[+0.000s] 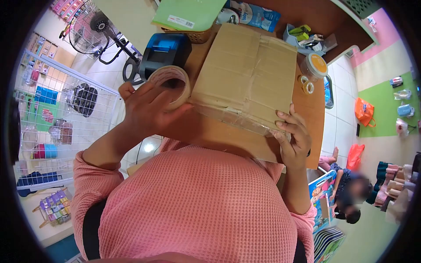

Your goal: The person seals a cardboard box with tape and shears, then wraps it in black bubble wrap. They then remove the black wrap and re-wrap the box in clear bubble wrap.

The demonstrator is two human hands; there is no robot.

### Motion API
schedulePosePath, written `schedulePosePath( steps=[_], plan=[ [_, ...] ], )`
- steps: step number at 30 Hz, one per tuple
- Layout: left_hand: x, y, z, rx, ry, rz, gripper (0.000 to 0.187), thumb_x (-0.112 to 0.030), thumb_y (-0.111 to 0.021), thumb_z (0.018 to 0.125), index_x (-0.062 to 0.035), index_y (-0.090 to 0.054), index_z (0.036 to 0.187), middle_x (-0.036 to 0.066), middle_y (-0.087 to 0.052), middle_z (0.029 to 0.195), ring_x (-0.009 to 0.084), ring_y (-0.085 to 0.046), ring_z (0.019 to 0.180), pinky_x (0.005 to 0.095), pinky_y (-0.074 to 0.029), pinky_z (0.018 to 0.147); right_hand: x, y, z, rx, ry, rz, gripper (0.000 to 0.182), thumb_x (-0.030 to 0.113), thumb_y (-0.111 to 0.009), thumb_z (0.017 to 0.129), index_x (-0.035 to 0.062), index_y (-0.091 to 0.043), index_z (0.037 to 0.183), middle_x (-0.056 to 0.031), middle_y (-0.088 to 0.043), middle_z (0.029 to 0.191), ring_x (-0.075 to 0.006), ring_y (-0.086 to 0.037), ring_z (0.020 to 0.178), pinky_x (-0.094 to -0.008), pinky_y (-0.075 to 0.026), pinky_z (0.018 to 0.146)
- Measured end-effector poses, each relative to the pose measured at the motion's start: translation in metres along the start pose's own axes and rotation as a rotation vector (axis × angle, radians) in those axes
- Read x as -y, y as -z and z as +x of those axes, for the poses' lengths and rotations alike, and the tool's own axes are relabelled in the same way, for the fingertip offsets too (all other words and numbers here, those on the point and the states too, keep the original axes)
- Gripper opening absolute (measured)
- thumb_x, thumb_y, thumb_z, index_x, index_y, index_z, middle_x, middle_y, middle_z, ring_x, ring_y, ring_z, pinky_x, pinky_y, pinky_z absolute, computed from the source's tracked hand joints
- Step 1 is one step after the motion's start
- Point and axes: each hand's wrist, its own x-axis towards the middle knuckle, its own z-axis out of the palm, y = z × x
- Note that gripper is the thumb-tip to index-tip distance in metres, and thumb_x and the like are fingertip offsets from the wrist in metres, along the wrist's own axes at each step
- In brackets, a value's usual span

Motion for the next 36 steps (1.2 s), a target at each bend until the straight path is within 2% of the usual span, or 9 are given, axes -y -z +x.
schedulePosePath(
  steps=[9,19,21,22,26,30,33,35,36],
  plan=[
    [0.001,0.000,0.001,-0.015,0.027,0.009,0.039,-0.048,-0.082,0.072,-0.0167,-0.059,0.076,-0.003,-0.056,0.071,0.0141,-0.057,0.075,0.0431,-0.028,0.076,0.001,-0.001,-0.001,-0.002,0.000,0.009,0.015,0.003,-0.074,0.082,0.0002,-0.069,0.096,-0.0170,-0.073,0.114,-0.0324,-0.062,0.119,-0.0560,-0.030,0.119],
    [0.003,0.003,0.016,0.054,0.090,-0.194,0.038,-0.043,-0.084,0.072,-0.0143,-0.064,0.087,-0.001,-0.068,0.090,0.0179,-0.065,0.088,0.0424,-0.031,0.082,0.002,-0.003,-0.004,-0.019,-0.132,0.179,0.019,0.010,-0.075,0.084,0.0007,-0.070,0.100,-0.0175,-0.069,0.122,-0.0315,-0.058,0.125,-0.0531,-0.028,0.120],
    [-0.001,0.007,0.021,0.096,0.169,-0.251,0.039,-0.037,-0.086,0.070,-0.0120,-0.066,0.093,0.003,-0.070,0.100,0.0224,-0.068,0.095,0.0439,-0.040,0.086,-0.002,-0.003,-0.010,-0.057,-0.189,0.222,0.021,0.008,-0.073,0.085,0.0005,-0.071,0.105,-0.0185,-0.067,0.126,-0.0317,-0.056,0.127,-0.0492,-0.030,0.119],
    [-0.001,0.006,0.022,0.133,0.201,-0.341,0.040,-0.028,-0.088,0.069,-0.0086,-0.066,0.097,0.007,-0.071,0.107,0.0282,-0.069,0.099,0.0411,-0.050,0.088,-0.002,-0.003,-0.009,-0.024,-0.195,0.307,0.022,0.008,-0.073,0.086,0.0005,-0.071,0.106,-0.0180,-0.066,0.127,-0.0311,-0.056,0.129,-0.0479,-0.030,0.119],
    [-0.007,0.019,0.038,0.273,0.321,-0.374,0.040,-0.023,-0.088,0.069,-0.0058,-0.066,0.099,0.009,-0.071,0.107,0.0301,-0.068,0.100,0.0398,-0.054,0.085,-0.005,0.002,-0.008,0.058,-0.209,0.348,0.022,0.009,-0.072,0.088,0.0008,-0.072,0.109,-0.0168,-0.067,0.126,-0.0292,-0.054,0.131,-0.0464,-0.028,0.120],
    [-0.003,0.016,0.036,0.277,0.212,-0.310,0.046,-0.020,-0.088,0.068,-0.0064,-0.065,0.105,0.010,-0.070,0.110,0.0295,-0.068,0.094,0.0393,-0.054,0.082,-0.007,0.006,-0.007,0.099,-0.222,0.403,0.018,0.007,-0.072,0.089,0.0017,-0.072,0.106,-0.0166,-0.066,0.128,-0.0274,-0.054,0.133,-0.0474,-0.025,0.122],
    [-0.004,0.016,0.035,0.296,0.199,-0.264,0.050,-0.019,-0.089,0.067,-0.0073,-0.065,0.109,0.009,-0.070,0.106,0.0283,-0.068,0.094,0.0395,-0.054,0.082,0.000,-0.008,-0.008,0.021,-0.215,0.453,0.014,0.004,-0.070,0.090,0.0029,-0.072,0.103,-0.0190,-0.066,0.128,-0.0277,-0.054,0.132,-0.0488,-0.022,0.123],
    [-0.003,0.016,0.035,0.337,0.261,-0.308,0.053,-0.018,-0.089,0.067,-0.0080,-0.064,0.112,0.008,-0.070,0.105,0.0277,-0.067,0.096,0.0406,-0.053,0.083,0.006,-0.021,-0.011,-0.249,-0.256,0.813,0.011,0.001,-0.067,0.091,0.0039,-0.072,0.101,-0.0213,-0.066,0.127,-0.0295,-0.056,0.130,-0.0502,-0.020,0.124],
    [-0.003,0.017,0.037,0.336,0.262,-0.306,0.053,-0.018,-0.089,0.067,-0.0080,-0.064,0.112,0.008,-0.070,0.105,0.0277,-0.067,0.096,0.0406,-0.053,0.083,0.005,-0.022,-0.012,-0.247,-0.255,0.815,0.011,0.001,-0.067,0.091,0.0039,-0.072,0.101,-0.0213,-0.066,0.127,-0.0295,-0.056,0.130,-0.0502,-0.020,0.124]
  ],
)
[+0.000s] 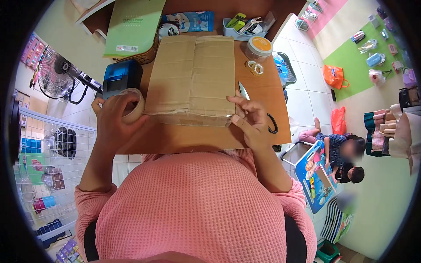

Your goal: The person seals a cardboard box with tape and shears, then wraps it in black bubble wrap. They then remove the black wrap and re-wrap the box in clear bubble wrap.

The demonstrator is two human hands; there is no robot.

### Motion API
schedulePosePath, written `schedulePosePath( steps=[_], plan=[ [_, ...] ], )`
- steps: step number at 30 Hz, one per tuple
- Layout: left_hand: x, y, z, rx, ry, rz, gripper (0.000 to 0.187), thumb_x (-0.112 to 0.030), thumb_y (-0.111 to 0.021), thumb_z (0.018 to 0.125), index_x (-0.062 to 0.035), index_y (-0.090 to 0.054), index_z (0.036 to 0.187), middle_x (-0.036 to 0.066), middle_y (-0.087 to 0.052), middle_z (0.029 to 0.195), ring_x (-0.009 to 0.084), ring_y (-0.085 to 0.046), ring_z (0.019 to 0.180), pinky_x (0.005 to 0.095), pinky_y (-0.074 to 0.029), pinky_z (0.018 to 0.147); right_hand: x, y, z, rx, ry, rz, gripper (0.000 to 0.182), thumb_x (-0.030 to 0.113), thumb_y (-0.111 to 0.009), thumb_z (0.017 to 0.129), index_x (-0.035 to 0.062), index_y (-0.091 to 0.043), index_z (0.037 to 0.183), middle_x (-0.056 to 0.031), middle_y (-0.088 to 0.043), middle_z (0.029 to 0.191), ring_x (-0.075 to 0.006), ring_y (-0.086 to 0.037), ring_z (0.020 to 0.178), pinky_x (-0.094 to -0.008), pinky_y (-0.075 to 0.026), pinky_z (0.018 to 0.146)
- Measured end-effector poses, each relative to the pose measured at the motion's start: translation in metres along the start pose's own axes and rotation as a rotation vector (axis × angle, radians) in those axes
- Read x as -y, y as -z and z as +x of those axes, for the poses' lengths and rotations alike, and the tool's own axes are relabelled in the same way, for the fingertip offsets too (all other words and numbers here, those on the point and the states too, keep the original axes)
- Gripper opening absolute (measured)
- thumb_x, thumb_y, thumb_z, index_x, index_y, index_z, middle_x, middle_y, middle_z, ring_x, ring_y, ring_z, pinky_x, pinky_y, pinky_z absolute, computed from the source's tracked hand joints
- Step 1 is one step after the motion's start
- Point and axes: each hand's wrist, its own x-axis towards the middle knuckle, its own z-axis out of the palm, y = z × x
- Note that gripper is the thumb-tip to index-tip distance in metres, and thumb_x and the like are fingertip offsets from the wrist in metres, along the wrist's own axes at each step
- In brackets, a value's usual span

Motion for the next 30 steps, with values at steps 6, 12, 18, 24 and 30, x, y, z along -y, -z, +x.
schedulePosePath(
  steps=[6,12,18,24,30],
  plan=[
    [0.006,0.000,0.001,-0.045,-0.145,0.000,0.057,-0.017,-0.090,0.067,-0.0077,-0.063,0.117,0.010,-0.067,0.113,0.0313,-0.066,0.104,0.0420,-0.053,0.087,0.007,0.007,0.000,0.157,0.118,-0.399,0.014,-0.002,-0.064,0.093,0.0018,-0.073,0.103,-0.0230,-0.064,0.129,-0.0311,-0.059,0.127,-0.0502,-0.031,0.119],
    [0.019,-0.010,-0.007,-0.084,-0.179,0.009,0.055,-0.031,-0.088,0.069,-0.0151,-0.067,0.116,0.000,-0.067,0.114,0.0190,-0.065,0.103,0.0430,-0.029,0.087,0.016,0.006,0.000,0.151,0.335,-0.878,0.020,0.002,-0.069,0.087,0.0026,-0.074,0.107,-0.0205,-0.068,0.122,-0.0272,-0.067,0.111,-0.0364,-0.055,0.092],
    [0.016,-0.015,-0.007,-0.158,-0.176,-0.101,0.053,-0.029,-0.090,0.066,-0.0145,-0.071,0.113,0.004,-0.066,0.107,0.0247,-0.067,0.098,0.0390,-0.040,0.083,0.052,-0.029,0.011,0.067,0.495,-1.299,0.025,0.000,-0.069,0.081,0.0068,-0.076,0.104,-0.0142,-0.069,0.109,-0.0271,-0.068,0.095,-0.0366,-0.056,0.084],
    [0.010,-0.010,-0.004,-0.151,-0.224,-0.045,0.053,-0.030,-0.088,0.066,-0.0161,-0.071,0.114,0.005,-0.064,0.106,0.0251,-0.064,0.098,0.0387,-0.042,0.086,0.050,-0.051,0.031,0.422,0.716,-1.432,0.029,0.011,-0.084,0.074,0.0130,-0.077,0.102,-0.0021,-0.069,0.099,-0.0200,-0.066,0.086,-0.0411,-0.054,0.093],
    [-0.031,-0.026,-0.011,-0.190,-0.468,0.316,0.038,-0.027,-0.078,0.078,-0.0113,-0.073,0.112,0.003,-0.068,0.108,0.0179,-0.064,0.101,0.0378,-0.045,0.089,0.026,-0.045,0.023,0.397,0.706,-1.401,0.030,0.021,-0.088,0.071,0.0129,-0.078,0.098,-0.0007,-0.069,0.093,-0.0164,-0.065,0.077,-0.0415,-0.055,0.093]
  ],
)
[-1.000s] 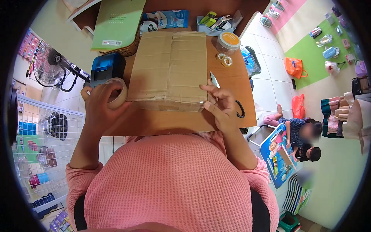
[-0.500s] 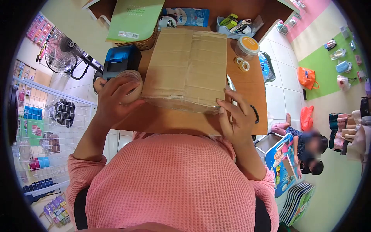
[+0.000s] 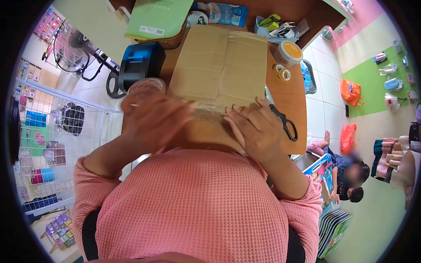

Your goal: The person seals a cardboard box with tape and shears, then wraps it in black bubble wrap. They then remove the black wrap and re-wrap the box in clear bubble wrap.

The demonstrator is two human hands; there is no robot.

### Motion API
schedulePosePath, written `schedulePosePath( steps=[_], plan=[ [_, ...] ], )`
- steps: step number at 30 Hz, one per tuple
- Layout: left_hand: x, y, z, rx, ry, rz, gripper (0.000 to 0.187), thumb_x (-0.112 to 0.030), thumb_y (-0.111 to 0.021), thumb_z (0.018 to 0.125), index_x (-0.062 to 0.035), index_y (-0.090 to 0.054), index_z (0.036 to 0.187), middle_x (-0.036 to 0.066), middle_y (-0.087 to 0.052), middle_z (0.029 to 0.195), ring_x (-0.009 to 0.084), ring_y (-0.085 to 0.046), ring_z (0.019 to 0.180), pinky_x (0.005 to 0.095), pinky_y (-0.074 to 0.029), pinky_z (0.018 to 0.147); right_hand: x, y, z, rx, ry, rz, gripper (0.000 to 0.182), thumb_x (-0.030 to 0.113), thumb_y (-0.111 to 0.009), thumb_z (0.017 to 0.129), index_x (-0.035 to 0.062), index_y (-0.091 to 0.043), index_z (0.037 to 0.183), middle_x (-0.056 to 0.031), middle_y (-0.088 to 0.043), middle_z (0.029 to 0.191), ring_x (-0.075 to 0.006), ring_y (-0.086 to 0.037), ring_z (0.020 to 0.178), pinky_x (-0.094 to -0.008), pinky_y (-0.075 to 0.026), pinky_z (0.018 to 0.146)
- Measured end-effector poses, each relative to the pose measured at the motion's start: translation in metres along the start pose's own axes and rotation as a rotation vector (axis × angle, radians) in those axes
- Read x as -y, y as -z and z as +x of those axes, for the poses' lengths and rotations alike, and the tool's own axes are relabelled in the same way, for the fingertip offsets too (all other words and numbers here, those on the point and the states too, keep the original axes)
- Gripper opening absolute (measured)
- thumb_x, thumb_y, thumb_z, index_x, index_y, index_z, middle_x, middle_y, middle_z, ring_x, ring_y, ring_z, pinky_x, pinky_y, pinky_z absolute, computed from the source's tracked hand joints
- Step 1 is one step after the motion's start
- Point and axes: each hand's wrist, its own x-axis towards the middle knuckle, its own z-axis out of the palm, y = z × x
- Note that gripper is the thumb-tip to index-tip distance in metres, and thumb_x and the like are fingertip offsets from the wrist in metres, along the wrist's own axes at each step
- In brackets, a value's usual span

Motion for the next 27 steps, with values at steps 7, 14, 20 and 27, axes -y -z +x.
schedulePosePath(
  steps=[7,14,20,27],
  plan=[
    [-0.006,-0.020,0.014,-0.045,-0.015,-0.237,0.029,-0.016,-0.064,0.082,-0.0095,-0.073,0.108,0.000,-0.068,0.105,0.0138,-0.063,0.094,0.0341,-0.036,0.088,0.004,0.001,0.013,-0.004,-0.087,0.009,0.018,0.018,-0.086,0.075,0.0118,-0.077,0.089,-0.0009,-0.069,0.089,-0.0178,-0.064,0.076,-0.0389,-0.056,0.083],
    [-0.006,-0.020,0.018,-0.010,-0.035,-0.278,0.031,-0.014,-0.065,0.083,-0.0072,-0.071,0.113,0.002,-0.070,0.109,0.0150,-0.067,0.099,0.0354,-0.042,0.090,0.021,0.003,0.036,0.060,-0.122,0.071,0.021,0.010,-0.076,0.077,0.0110,-0.075,0.098,0.0003,-0.070,0.094,-0.0193,-0.064,0.084,-0.0401,-0.055,0.082],
    [-0.003,-0.005,0.008,0.129,0.022,-0.139,0.039,-0.013,-0.062,0.086,-0.0046,-0.068,0.123,0.005,-0.071,0.116,0.0156,-0.067,0.107,0.0346,-0.043,0.094,0.008,-0.002,0.018,0.089,-0.020,0.001,0.028,0.017,-0.078,0.077,0.0164,-0.077,0.105,0.0018,-0.073,0.099,-0.0175,-0.065,0.087,-0.0417,-0.054,0.092],
    [-0.003,-0.001,0.012,0.182,0.077,-0.148,0.040,-0.014,-0.062,0.087,-0.0059,-0.066,0.126,0.007,-0.069,0.119,0.0202,-0.065,0.112,0.0389,-0.044,0.097,0.019,0.001,0.027,0.136,-0.102,-0.025,0.025,0.023,-0.079,0.078,0.0162,-0.077,0.102,0.0016,-0.073,0.098,-0.0193,-0.065,0.089,-0.0452,-0.052,0.097]
  ],
)
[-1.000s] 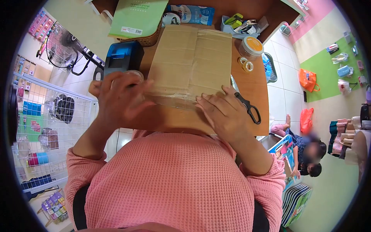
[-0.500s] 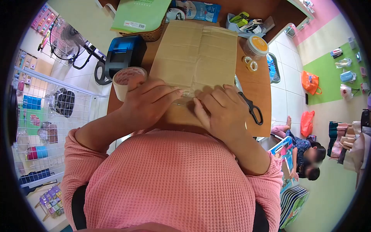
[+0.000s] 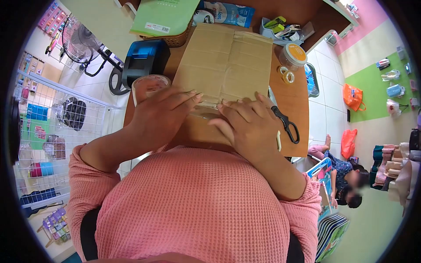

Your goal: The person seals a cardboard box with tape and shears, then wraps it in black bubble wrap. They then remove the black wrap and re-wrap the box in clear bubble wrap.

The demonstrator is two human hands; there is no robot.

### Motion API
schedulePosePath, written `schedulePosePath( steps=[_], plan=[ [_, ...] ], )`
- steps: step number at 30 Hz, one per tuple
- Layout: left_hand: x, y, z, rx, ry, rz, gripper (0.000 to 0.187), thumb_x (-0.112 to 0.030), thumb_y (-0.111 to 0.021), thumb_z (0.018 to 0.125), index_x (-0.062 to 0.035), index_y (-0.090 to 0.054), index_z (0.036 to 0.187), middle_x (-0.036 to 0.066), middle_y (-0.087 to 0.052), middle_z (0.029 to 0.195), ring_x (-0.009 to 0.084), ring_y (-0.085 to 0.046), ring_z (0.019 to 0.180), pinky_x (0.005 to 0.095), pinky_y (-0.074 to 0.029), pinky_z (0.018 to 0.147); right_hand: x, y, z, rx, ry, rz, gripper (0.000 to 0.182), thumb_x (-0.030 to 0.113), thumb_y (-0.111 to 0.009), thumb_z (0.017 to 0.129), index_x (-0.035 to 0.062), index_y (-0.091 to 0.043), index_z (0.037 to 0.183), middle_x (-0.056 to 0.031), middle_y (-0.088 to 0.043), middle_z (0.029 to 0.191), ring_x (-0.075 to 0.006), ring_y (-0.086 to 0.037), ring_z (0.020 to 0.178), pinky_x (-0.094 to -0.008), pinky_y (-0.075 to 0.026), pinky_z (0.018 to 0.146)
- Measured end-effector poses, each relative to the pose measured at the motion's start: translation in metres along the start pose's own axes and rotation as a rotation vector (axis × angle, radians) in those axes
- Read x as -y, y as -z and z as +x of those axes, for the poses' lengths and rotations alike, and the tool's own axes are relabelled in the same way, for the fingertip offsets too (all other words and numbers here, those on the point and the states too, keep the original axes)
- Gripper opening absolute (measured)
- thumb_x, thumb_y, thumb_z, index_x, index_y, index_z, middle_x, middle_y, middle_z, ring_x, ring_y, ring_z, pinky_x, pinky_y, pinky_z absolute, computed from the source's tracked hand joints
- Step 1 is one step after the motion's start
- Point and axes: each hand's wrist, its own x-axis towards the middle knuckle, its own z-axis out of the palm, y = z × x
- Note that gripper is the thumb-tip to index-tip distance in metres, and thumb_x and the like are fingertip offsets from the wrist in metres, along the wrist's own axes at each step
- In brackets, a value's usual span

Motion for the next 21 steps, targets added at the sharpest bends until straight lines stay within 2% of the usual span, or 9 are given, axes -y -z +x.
schedulePosePath(
  steps=[2,3,5,6,8,12,15,17,21],
  plan=[
    [0.004,0.010,0.001,0.038,0.070,-0.102,0.047,-0.023,-0.075,0.080,-0.0084,-0.067,0.123,0.009,-0.065,0.123,0.0265,-0.063,0.114,0.0421,-0.044,0.098,0.006,-0.002,0.011,0.030,-0.031,-0.046,0.020,0.022,-0.079,0.078,0.0135,-0.074,0.095,0.0005,-0.071,0.095,-0.0214,-0.066,0.090,-0.0457,-0.051,0.099],
    [0.006,0.020,0.002,0.042,0.070,-0.093,0.047,-0.023,-0.075,0.080,-0.0084,-0.067,0.123,0.009,-0.065,0.123,0.0265,-0.063,0.114,0.0421,-0.044,0.098,0.010,-0.001,0.018,0.022,-0.030,-0.039,0.020,0.022,-0.079,0.078,0.0135,-0.074,0.095,0.0005,-0.071,0.095,-0.0214,-0.066,0.090,-0.0457,-0.051,0.099],
    [0.012,0.043,0.003,0.042,0.319,-0.140,0.058,-0.032,-0.087,0.068,-0.0092,-0.067,0.119,0.010,-0.062,0.127,0.0308,-0.061,0.114,0.0423,-0.045,0.098,0.019,0.000,0.031,0.006,-0.069,0.018,0.021,0.021,-0.078,0.078,0.0107,-0.071,0.094,-0.0009,-0.068,0.097,-0.0233,-0.065,0.094,-0.0469,-0.050,0.100],
    [0.016,0.044,-0.004,0.048,0.320,-0.128,0.058,-0.032,-0.087,0.068,-0.0092,-0.067,0.119,0.010,-0.062,0.127,0.0308,-0.061,0.114,0.0423,-0.045,0.098,0.022,-0.003,0.034,-0.001,-0.068,0.029,0.021,0.021,-0.078,0.078,0.0107,-0.071,0.094,-0.0009,-0.068,0.097,-0.0233,-0.065,0.094,-0.0469,-0.050,0.100],
    [0.026,0.040,-0.020,-0.038,0.491,-0.208,0.062,-0.035,-0.091,0.064,-0.0071,-0.067,0.114,0.009,-0.064,0.123,0.0321,-0.060,0.115,0.0433,-0.045,0.097,0.025,-0.009,0.041,0.082,0.035,0.156,0.026,0.019,-0.078,0.077,0.0092,-0.070,0.100,-0.0017,-0.067,0.101,-0.0229,-0.063,0.100,-0.0475,-0.050,0.100],
    [0.045,0.026,-0.034,-0.065,0.402,-0.217,0.060,-0.035,-0.090,0.066,-0.0074,-0.067,0.114,0.010,-0.067,0.118,0.0314,-0.062,0.115,0.0439,-0.044,0.097,0.038,-0.030,0.058,0.072,0.080,0.232,0.030,0.018,-0.077,0.075,0.0078,-0.070,0.102,-0.0023,-0.066,0.104,-0.0231,-0.061,0.104,-0.0486,-0.050,0.100],
    [0.053,0.016,-0.037,-0.161,0.314,-0.351,0.046,-0.032,-0.083,0.074,-0.0101,-0.067,0.111,0.009,-0.069,0.108,0.0284,-0.065,0.108,0.0426,-0.038,0.096,0.038,-0.050,0.061,0.054,0.159,0.238,0.028,0.020,-0.077,0.075,0.0084,-0.070,0.100,-0.0019,-0.067,0.102,-0.0219,-0.063,0.100,-0.0453,-0.052,0.096],
    [0.056,0.023,-0.038,-0.055,0.294,-0.264,0.042,-0.032,-0.080,0.077,-0.0122,-0.068,0.112,0.007,-0.070,0.108,0.0259,-0.065,0.107,0.0406,-0.037,0.096,0.039,-0.059,0.058,0.012,0.154,0.193,0.026,0.023,-0.077,0.075,0.0093,-0.071,0.096,-0.0013,-0.067,0.098,-0.0205,-0.064,0.094,-0.0409,-0.054,0.091],
    [0.063,0.025,-0.038,-0.040,0.283,-0.294,0.039,-0.031,-0.079,0.078,-0.0147,-0.069,0.111,0.005,-0.071,0.107,0.0241,-0.065,0.105,0.0394,-0.037,0.095,0.045,-0.058,0.062,-0.027,0.201,0.085,0.023,0.024,-0.077,0.075,0.0100,-0.071,0.092,-0.0010,-0.068,0.095,-0.0192,-0.065,0.090,-0.0372,-0.054,0.087]
  ],
)
